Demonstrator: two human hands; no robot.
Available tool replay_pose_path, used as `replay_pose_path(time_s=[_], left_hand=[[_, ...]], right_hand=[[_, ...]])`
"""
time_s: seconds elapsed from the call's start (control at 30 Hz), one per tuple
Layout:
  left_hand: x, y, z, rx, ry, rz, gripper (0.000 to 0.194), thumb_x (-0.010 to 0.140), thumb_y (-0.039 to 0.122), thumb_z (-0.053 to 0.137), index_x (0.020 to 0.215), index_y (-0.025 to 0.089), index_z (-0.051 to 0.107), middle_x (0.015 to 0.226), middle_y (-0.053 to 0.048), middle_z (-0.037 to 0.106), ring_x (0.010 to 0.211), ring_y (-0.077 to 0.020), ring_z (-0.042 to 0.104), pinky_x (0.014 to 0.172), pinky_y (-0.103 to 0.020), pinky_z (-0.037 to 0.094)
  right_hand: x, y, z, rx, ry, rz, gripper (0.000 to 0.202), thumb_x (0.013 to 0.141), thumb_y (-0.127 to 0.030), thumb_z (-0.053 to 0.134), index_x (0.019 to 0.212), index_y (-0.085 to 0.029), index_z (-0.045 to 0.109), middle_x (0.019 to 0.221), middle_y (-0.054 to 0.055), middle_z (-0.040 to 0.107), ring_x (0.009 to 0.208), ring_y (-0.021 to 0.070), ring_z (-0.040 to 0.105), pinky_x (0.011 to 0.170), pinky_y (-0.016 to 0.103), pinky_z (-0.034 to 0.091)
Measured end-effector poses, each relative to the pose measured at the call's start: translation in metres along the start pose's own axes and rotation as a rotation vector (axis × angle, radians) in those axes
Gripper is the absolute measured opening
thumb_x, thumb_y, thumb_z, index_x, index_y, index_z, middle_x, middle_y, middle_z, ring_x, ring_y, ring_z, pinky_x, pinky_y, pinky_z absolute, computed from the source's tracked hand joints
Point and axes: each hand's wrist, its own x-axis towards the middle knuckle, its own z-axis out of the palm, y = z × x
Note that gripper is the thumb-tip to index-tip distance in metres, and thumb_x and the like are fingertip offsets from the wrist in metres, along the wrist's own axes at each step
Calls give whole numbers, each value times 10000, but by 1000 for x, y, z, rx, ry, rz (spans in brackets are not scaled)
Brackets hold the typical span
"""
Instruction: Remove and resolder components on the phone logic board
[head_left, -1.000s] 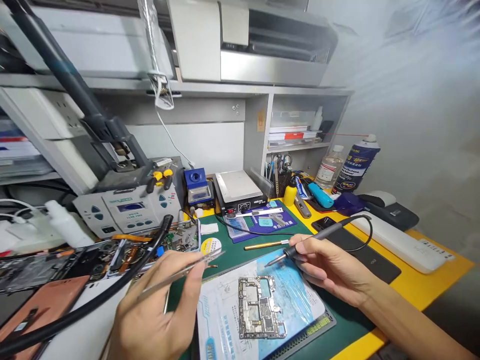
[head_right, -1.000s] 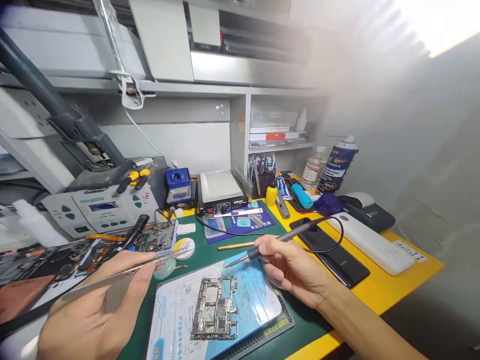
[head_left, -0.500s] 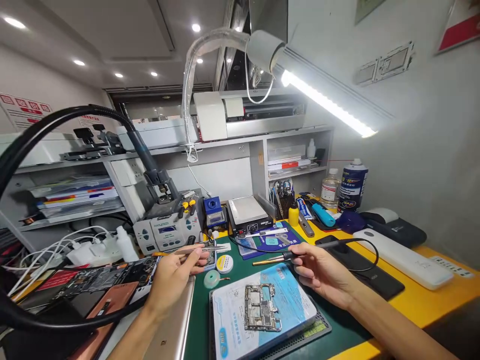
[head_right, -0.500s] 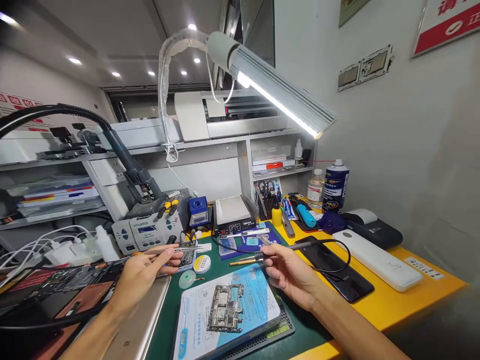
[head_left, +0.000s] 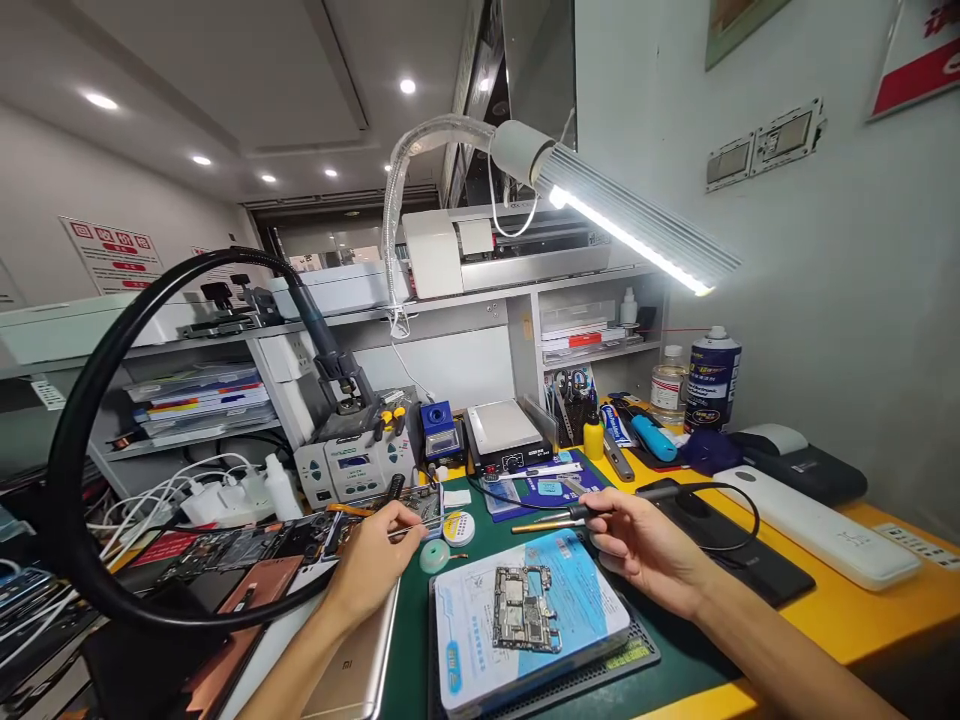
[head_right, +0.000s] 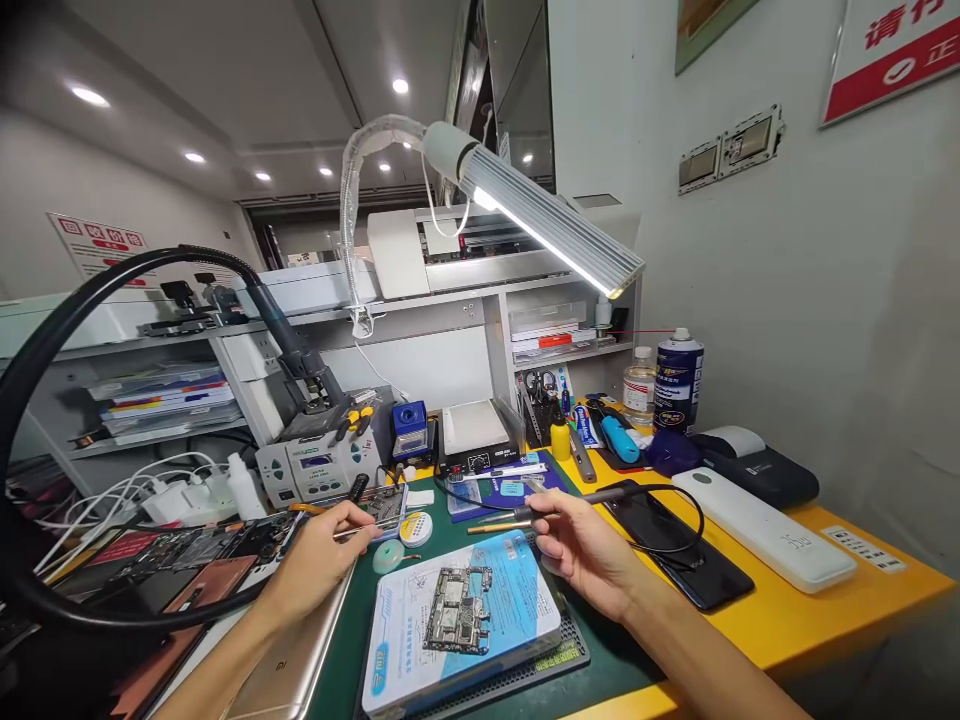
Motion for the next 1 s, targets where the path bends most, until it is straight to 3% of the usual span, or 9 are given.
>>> replay_pose_path(time_s=[0.13,0.3,0.5,0.63,0.77,0.87,1.0], left_hand=[[0,2,-1,253,-123,43,312,938,400,588,1123,151,621,1098,-64,659,950,-168,650,847,-380,560],[1,8,-4,433,-184,115,329,939,403,586,1148,149,612,1118,-70,653,977,-176,648,864,-397,555],[-2,15,-13,490,-156,144,328,937,404,586,1147,154,614,1147,-76,647,1027,-191,638,908,-423,539],[-29,36,-12,422,-153,200,343,951,453,544,1143,178,618,1164,-75,644,1027,-187,631,918,-411,531],[-67,74,15,440,-194,265,445,862,571,594,1063,176,639,1054,-78,655,998,-221,615,911,-447,494],[-83,99,46,519,-128,242,696,811,743,442,1041,129,679,1053,-225,647,1081,-442,557,936,-641,383],[-85,108,67,570,-129,266,624,797,662,458,1029,132,692,1009,-248,639,996,-470,564,881,-656,363]], right_hand=[[0,-2,2,-64,-15,-18,208,979,-290,622,1129,-147,642,1011,45,693,750,154,683,629,302,591],[-2,-14,17,-185,-69,-34,200,977,-281,627,1123,-146,646,1024,48,695,769,159,688,643,310,595],[-9,-45,43,-345,-123,-33,187,972,-274,635,1104,-142,652,991,39,698,733,147,683,616,292,590],[4,-67,52,-383,-96,-60,242,970,-289,637,1168,-149,640,1099,69,692,852,189,699,711,355,605],[27,-77,60,-383,-67,-113,253,977,-297,625,1186,-154,632,1116,72,688,865,193,699,717,361,607],[41,-73,66,-403,-72,-128,272,976,-301,626,1208,-158,626,1153,80,681,907,207,699,751,385,606],[53,-65,68,-455,-98,-130,307,974,-310,627,1246,-167,614,1230,94,659,998,239,685,826,437,590]])
